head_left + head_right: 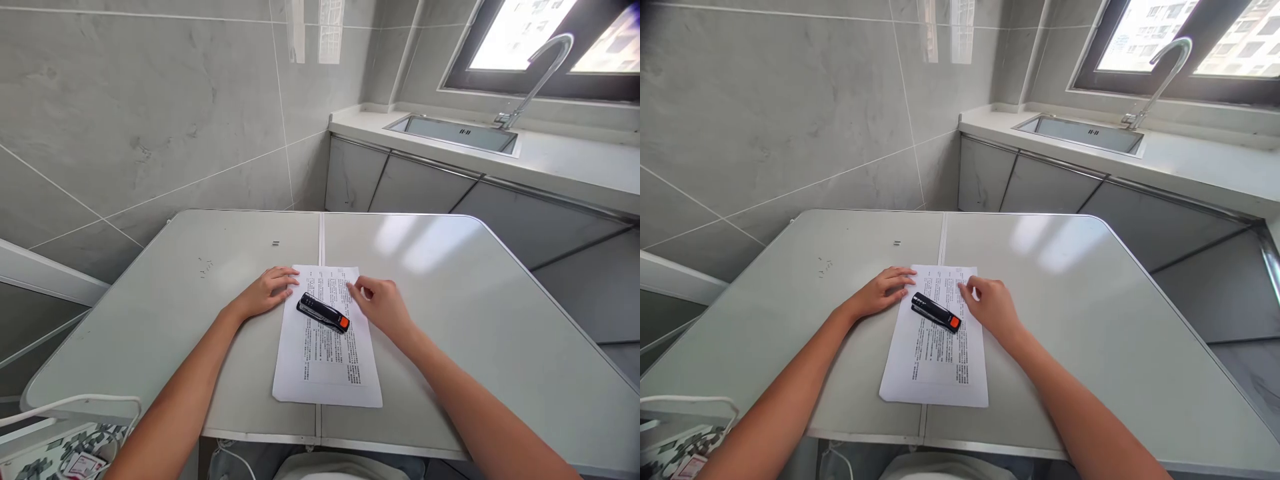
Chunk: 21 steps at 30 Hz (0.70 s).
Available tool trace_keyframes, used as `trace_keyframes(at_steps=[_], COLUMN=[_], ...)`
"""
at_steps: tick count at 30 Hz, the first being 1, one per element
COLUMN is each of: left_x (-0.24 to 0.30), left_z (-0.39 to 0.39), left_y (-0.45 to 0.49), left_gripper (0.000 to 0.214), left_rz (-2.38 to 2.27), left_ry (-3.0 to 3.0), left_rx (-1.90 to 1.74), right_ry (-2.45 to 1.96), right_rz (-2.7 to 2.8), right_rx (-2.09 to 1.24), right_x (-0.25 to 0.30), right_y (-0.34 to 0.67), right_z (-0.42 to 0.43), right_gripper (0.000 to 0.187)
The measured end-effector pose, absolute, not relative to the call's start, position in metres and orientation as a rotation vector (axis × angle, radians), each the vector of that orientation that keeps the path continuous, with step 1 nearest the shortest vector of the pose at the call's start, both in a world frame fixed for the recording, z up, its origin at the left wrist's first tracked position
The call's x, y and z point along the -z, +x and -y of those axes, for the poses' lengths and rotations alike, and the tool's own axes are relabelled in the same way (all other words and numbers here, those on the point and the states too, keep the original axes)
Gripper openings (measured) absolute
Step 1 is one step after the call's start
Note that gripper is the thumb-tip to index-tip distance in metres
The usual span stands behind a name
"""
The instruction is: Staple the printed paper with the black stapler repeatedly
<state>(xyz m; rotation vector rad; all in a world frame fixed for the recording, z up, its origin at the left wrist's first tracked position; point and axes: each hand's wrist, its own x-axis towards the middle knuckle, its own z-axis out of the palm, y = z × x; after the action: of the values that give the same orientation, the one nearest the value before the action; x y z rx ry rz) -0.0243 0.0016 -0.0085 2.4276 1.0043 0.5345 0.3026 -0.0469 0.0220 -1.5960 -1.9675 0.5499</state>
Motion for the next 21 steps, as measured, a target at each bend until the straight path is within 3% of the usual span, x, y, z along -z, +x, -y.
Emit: trace_keyframes(at_steps=[7, 14, 21], left_x=[0.016, 0.014, 0.008], left_z=[-0.006, -0.005, -0.003], left_y=[-0.028, -0.029, -0.027], left_gripper=[0.046, 0.043, 0.048], left_rz=[-0.918, -0.93, -0.913], left_ry=[2.533, 2.479, 2.429], left_rx=[-0.341, -0.411, -0.453], right_ry=[-1.245, -1.08, -1.041], right_rz=[2.262, 2.424, 2.269], right_rx=[-0.731, -0.485, -0.396], right_x=[-0.009, 0.0, 0.013], right_y=[0.281, 0.275, 0.269], right_z=[0.061, 0.069, 0.065], right_gripper=[0.03, 0.019, 0.024])
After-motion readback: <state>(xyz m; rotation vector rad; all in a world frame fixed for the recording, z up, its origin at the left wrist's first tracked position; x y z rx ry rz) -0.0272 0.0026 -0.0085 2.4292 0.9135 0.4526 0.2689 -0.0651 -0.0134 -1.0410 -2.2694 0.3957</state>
